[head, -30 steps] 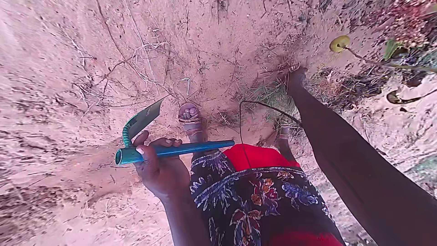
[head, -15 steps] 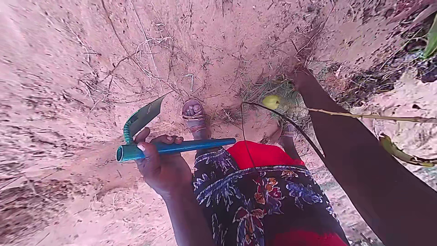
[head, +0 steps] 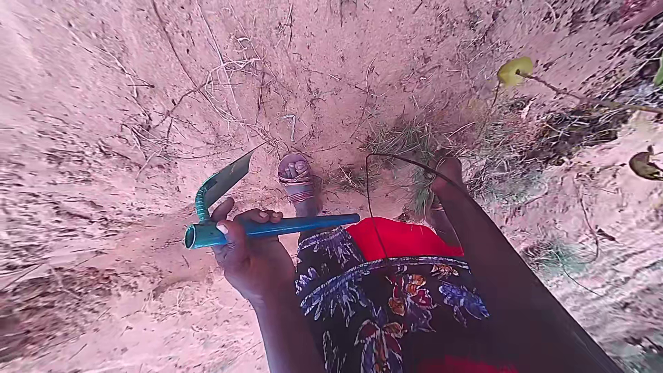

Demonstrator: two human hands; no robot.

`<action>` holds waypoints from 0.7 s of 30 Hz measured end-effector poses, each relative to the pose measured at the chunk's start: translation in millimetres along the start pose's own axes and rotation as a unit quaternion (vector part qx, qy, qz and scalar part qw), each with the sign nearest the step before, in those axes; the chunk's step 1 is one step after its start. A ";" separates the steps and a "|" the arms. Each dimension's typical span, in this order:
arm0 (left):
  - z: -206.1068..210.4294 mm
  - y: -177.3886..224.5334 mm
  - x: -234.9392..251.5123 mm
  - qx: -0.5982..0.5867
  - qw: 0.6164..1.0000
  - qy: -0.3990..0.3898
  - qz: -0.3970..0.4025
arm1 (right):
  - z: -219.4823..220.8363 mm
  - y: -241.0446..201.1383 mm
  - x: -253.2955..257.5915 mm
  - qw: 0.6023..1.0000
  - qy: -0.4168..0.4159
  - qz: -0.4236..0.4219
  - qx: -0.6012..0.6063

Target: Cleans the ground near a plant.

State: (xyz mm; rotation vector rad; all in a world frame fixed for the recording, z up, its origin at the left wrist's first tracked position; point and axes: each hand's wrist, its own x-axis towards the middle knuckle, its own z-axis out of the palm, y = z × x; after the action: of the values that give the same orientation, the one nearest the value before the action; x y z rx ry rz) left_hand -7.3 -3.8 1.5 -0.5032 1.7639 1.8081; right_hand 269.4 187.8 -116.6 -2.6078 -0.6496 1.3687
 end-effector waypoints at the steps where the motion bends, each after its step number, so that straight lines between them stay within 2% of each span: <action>1: 0.3 -0.5 0.4 0.001 1.000 0.005 0.001 | -1.0 -3.0 -5.6 0.998 0.000 0.009 0.061; 3: 0.4 -2.5 1.2 0.006 1.000 0.006 0.001 | -19.6 -8.8 -26.2 0.988 -0.042 -0.014 0.151; 4: 0.2 -3.9 -1.3 0.008 1.000 0.008 -0.002 | -36.1 -8.2 -35.0 0.986 -0.036 -0.034 0.156; 5: 2.0 -4.6 -2.1 0.007 1.000 0.013 -0.004 | -48.7 -7.8 -38.4 0.991 0.015 -0.064 0.117; 7: 7.8 -1.0 3.0 0.002 1.000 0.017 -0.001 | -60.0 -12.6 -26.1 0.985 0.141 -0.094 -0.044; 9: 9.9 1.4 1.2 -0.006 1.000 0.015 -0.002 | -65.1 -26.4 0.8 0.966 0.185 -0.116 -0.140; 11: 9.7 2.6 0.6 -0.018 1.000 0.010 -0.001 | -46.0 -45.3 22.8 0.973 0.140 -0.115 -0.146; 13: 8.3 2.7 1.4 -0.024 1.000 0.004 0.000 | -14.0 -61.9 38.8 0.989 0.030 -0.066 -0.127; 15: 8.0 2.6 1.6 -0.019 1.000 0.002 -0.001 | 16.7 -73.0 48.7 0.976 -0.056 -0.040 -0.209; 18: 7.7 2.3 1.4 -0.012 1.000 0.001 -0.003 | 44.7 -73.9 56.7 0.922 -0.056 -0.065 -0.377; 21: 7.3 1.5 2.4 -0.007 1.000 -0.007 0.001 | 53.2 -76.2 44.4 0.917 -0.028 -0.058 -0.394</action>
State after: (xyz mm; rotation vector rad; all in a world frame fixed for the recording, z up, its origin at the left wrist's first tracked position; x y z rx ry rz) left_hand -9.3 3.8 1.7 -0.4937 1.7451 1.8227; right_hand 224.5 270.8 -158.0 -3.0086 -1.6255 1.3357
